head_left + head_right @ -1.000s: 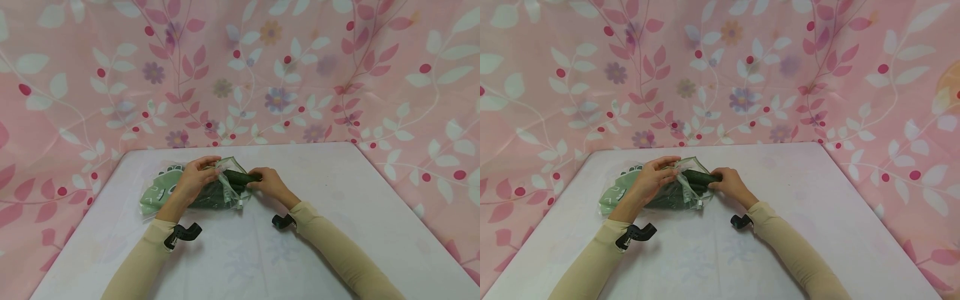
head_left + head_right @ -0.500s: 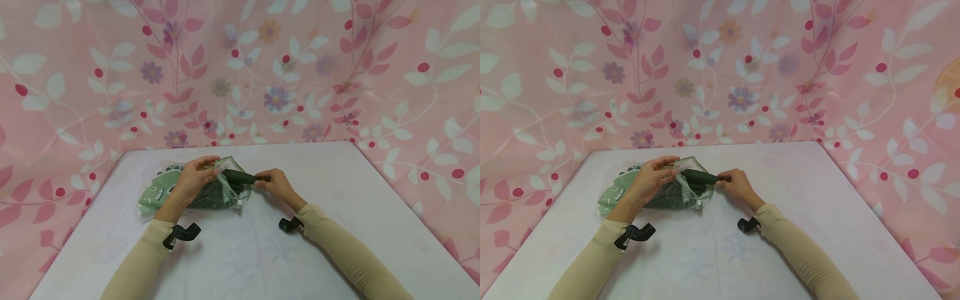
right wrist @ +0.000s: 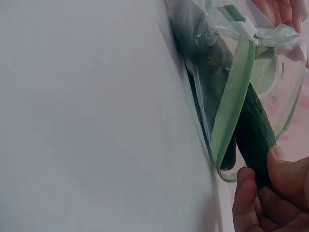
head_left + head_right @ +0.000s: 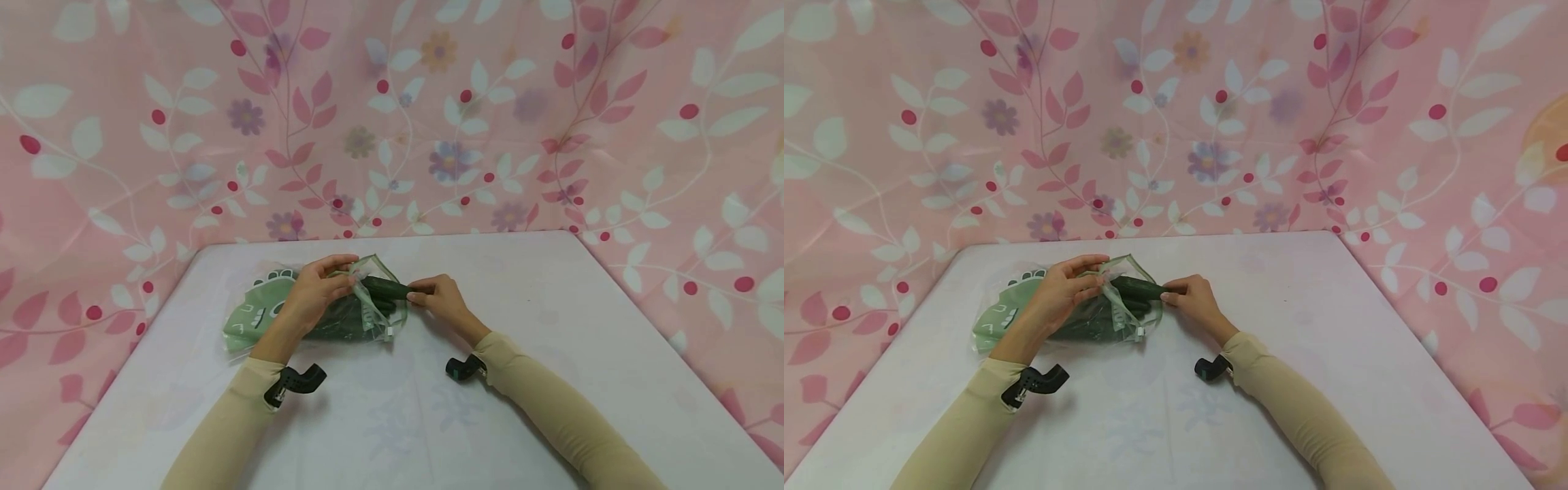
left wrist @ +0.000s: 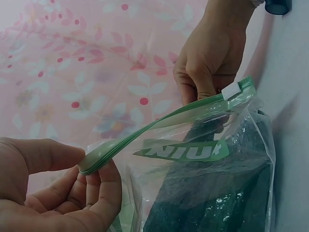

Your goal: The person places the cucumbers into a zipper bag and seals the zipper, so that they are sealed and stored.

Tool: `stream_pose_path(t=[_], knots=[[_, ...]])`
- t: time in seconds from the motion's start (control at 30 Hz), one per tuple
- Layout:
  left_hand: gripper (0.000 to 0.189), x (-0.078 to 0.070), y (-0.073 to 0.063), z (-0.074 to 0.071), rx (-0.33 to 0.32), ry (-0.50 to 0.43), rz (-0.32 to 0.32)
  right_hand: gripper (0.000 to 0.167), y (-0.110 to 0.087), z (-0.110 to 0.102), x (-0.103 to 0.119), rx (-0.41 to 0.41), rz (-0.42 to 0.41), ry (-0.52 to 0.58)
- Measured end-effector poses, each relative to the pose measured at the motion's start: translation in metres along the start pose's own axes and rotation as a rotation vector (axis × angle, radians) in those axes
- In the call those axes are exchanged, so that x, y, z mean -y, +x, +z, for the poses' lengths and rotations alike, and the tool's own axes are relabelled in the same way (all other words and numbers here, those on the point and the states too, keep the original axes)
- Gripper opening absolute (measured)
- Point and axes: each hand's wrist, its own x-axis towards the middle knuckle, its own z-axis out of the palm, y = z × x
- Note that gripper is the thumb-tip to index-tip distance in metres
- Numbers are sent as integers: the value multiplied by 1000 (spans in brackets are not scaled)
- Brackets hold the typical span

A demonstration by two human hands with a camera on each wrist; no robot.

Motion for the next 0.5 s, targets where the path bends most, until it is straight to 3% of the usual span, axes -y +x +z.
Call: stream_pose_path(t=[0.5], knots=[[45,0,1,-1,0,10,6,25,16,26,15,-16,30,13]])
